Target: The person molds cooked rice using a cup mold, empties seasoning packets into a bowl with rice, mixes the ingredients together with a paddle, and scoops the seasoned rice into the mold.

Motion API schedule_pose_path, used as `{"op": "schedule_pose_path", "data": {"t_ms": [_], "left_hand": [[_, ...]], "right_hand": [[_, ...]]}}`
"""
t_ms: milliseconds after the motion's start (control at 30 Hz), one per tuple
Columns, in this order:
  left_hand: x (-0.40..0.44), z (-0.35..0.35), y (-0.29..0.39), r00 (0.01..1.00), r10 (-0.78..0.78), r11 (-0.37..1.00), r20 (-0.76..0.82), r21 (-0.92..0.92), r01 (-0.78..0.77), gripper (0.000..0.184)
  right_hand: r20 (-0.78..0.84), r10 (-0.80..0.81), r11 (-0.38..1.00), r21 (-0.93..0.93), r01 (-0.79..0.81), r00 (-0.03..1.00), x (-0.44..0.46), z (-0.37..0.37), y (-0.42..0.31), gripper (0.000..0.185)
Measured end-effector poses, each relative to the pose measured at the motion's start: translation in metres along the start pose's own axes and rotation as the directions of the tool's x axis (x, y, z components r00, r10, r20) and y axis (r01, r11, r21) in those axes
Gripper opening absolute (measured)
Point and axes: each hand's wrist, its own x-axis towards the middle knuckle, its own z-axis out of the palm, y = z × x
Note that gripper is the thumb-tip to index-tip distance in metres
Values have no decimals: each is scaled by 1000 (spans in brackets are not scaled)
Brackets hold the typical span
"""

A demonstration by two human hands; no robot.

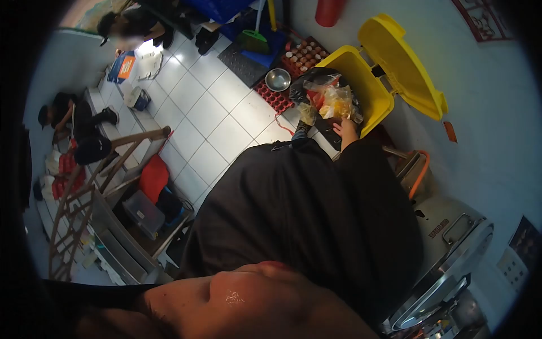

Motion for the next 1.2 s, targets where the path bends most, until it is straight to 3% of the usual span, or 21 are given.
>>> {"op": "schedule_pose_path", "data": {"t_ms": [100,200,433,533,633,700,767,833,867,933,967,1000,1033,1067,1100,1133,1167,1200], "left_hand": [[-11,-21,-34,999,6,995,-44,-103,-10,65],[-25,-54,-101,990,-27,963,-135,-268,-10,69],[-89,-84,-313,920,-310,754,-241,-651,84,76],[-127,-77,-367,879,-405,634,-253,-770,70,79],[-141,-101,-365,843,-432,559,-321,-829,-29,82],[-136,-163,-327,802,-426,608,-418,-789,-88,81],[-105,-209,-346,755,-343,687,-559,-698,-204,73],[-98,-238,-370,658,-341,790,-671,-584,-187,69],[-96,-256,-378,605,-327,837,-726,-519,-171,68],[-115,-253,-416,382,-27,969,-924,-118,-219,47],[-129,-242,-432,358,-110,965,-927,-186,-185,43],[-145,-240,-449,333,-187,958,-924,-247,-148,43],[-178,-246,-455,541,-602,762,-587,-625,170,53],[-178,-210,-488,338,-546,837,-767,-481,260,61],[-212,-212,-486,320,-756,655,-571,-661,367,58],[-237,-201,-502,332,-893,390,-305,-893,227,55],[-240,-165,-543,282,-903,405,-324,-861,307,52],[-249,-144,-570,231,-911,409,-343,-826,388,50]], "right_hand": [[-37,-132,965,-235,119,991,-18,-12,5,41],[37,-198,900,-389,197,979,-27,-2,19,39],[134,-293,682,-665,305,947,-81,34,36,38],[232,-305,504,-784,363,924,-106,108,53,38],[352,-301,278,-857,434,886,-145,218,100,39],[430,-294,143,-863,484,853,-174,289,146,40],[518,-267,20,-840,542,813,-208,353,204,41],[601,-222,-78,-796,600,768,-237,409,279,42],[652,-183,-121,-758,641,736,-252,436,323,43],[786,-55,-213,-612,762,616,-292,492,441,45],[872,14,-240,-473,848,490,-331,506,507,56],[982,150,-772,45,634,114,-361,518,581,60],[977,181,-337,-45,940,112,-372,531,657,56],[939,343,3,26,1000,-25,-399,539,728,51],[925,377,140,-5,990,-49,-487,511,798,50],[822,486,233,208,950,-298,-536,501,857,50],[821,489,280,172,944,-294,-600,475,915,47],[706,522,234,422,876,-479,-664,450,959,42]]}}
